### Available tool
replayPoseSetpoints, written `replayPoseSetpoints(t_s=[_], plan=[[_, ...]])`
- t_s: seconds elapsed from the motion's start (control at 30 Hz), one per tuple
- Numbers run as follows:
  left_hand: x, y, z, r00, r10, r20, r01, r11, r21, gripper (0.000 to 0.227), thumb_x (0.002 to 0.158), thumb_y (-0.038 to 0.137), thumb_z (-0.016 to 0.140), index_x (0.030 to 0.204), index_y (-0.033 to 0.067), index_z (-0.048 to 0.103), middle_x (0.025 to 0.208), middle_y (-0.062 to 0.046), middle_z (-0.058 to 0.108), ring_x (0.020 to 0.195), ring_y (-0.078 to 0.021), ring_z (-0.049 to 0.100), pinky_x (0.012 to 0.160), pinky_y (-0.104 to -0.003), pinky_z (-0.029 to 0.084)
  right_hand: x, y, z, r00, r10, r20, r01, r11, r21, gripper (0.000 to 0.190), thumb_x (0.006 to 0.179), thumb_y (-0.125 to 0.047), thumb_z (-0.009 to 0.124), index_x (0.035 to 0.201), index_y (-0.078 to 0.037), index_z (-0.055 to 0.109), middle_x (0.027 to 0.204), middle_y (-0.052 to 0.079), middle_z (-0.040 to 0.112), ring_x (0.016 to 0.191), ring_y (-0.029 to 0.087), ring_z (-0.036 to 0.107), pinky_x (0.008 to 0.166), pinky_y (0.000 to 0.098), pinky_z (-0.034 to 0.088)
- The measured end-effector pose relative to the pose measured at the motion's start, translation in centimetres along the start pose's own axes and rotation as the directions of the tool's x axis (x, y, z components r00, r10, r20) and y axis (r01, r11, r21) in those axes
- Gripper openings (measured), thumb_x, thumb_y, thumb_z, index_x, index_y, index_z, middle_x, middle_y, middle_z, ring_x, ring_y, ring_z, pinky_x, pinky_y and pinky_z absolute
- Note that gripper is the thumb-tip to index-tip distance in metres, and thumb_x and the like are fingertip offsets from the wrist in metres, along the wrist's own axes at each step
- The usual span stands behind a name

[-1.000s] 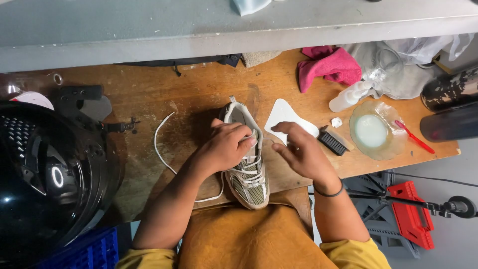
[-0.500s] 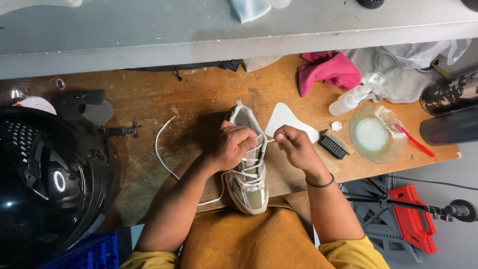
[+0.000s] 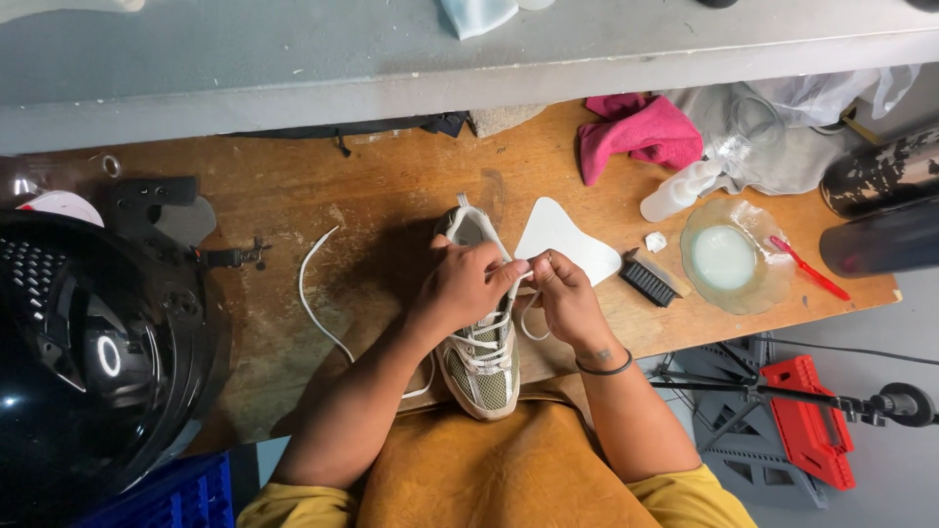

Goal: The person threads a white shoelace through the eyelets of a single white sneaker on a wooden workbench. They pull the lace through each eyelet in sequence, adjusting tension and positioning the shoe as needed. The video ends before the laces are tied.

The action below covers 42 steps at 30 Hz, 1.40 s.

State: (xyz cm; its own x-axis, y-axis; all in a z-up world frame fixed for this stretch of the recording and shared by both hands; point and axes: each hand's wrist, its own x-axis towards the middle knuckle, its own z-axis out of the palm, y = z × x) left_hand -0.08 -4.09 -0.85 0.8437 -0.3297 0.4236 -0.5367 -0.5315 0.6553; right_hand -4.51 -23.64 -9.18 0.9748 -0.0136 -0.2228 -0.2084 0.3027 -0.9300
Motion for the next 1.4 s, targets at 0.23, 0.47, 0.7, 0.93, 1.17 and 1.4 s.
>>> replayPoseSetpoints(t_s=[0.23,0.47,0.7,0.93,1.17,1.4], plan=[[0.7,1.0,0.0,0.980,-0.151,0.129,0.141,0.986,0.086,0.048,0.084,0.048,0.066,0.057,0.0138,0.045,0.049,-0.012,0.058,0.061,-0.0389,0.069,0.077,-0.042,0.045,-0.5,-1.1,0.9,0.999,-0.023,-0.036,0.020,0.996,-0.088,0.030,0.109,-0.025,0.050,0.095,0.000,0.060,0.092,0.014,0.066,0.092,0.027,0.074,0.069,0.0407,0.065],[0.9,1.0,-1.9,0.977,-0.121,0.177,0.127,0.992,-0.024,0.036,0.090,0.041,0.062,0.067,0.0121,0.063,0.053,-0.010,0.066,0.064,-0.0362,0.073,0.077,-0.041,0.048,-1.4,-3.5,1.8,0.998,-0.063,-0.016,0.061,0.989,-0.136,0.030,0.108,-0.025,0.053,0.099,0.002,0.064,0.091,0.017,0.069,0.093,0.029,0.074,0.076,0.0494,0.065],[0.2,-1.0,-4.2,0.988,0.042,0.151,0.011,0.943,-0.333,0.017,0.097,0.028,0.069,0.106,0.0140,0.067,0.069,-0.004,0.073,0.070,-0.0286,0.074,0.076,-0.036,0.054,-3.1,-7.7,1.4,0.972,-0.228,0.048,0.207,0.753,-0.625,0.027,0.099,-0.016,0.070,0.119,-0.001,0.063,0.110,0.023,0.072,0.111,0.038,0.071,0.094,0.0525,0.056],[-0.7,-1.8,-1.9,0.993,0.112,0.030,-0.098,0.949,-0.301,0.016,0.100,0.019,0.064,0.115,0.0189,0.070,0.084,-0.006,0.072,0.084,-0.0308,0.073,0.078,-0.039,0.055,-7.2,-5.0,3.9,0.697,-0.592,0.404,0.673,0.349,-0.652,0.042,0.096,-0.028,0.069,0.128,-0.004,0.056,0.140,0.022,0.048,0.138,0.047,0.040,0.115,0.0596,0.033],[-1.1,-2.1,-0.1,0.997,0.022,-0.071,-0.046,0.936,-0.350,0.014,0.102,0.016,0.061,0.115,0.0179,0.067,0.083,-0.002,0.069,0.080,-0.0258,0.074,0.076,-0.035,0.059,-8.5,-1.4,5.0,0.668,-0.452,0.591,0.727,0.228,-0.648,0.084,0.087,-0.056,0.074,0.149,-0.016,0.034,0.161,0.023,0.024,0.148,0.049,0.019,0.120,0.0631,0.018],[-1.3,-1.6,-1.3,0.997,-0.002,-0.079,-0.023,0.947,-0.322,0.014,0.102,0.016,0.063,0.116,0.0169,0.066,0.081,-0.003,0.070,0.077,-0.0262,0.073,0.073,-0.036,0.059,-8.5,-1.1,5.1,0.666,-0.454,0.592,0.739,0.291,-0.608,0.085,0.083,-0.048,0.082,0.144,-0.013,0.036,0.161,0.028,0.022,0.148,0.053,0.020,0.120,0.0654,0.019]])
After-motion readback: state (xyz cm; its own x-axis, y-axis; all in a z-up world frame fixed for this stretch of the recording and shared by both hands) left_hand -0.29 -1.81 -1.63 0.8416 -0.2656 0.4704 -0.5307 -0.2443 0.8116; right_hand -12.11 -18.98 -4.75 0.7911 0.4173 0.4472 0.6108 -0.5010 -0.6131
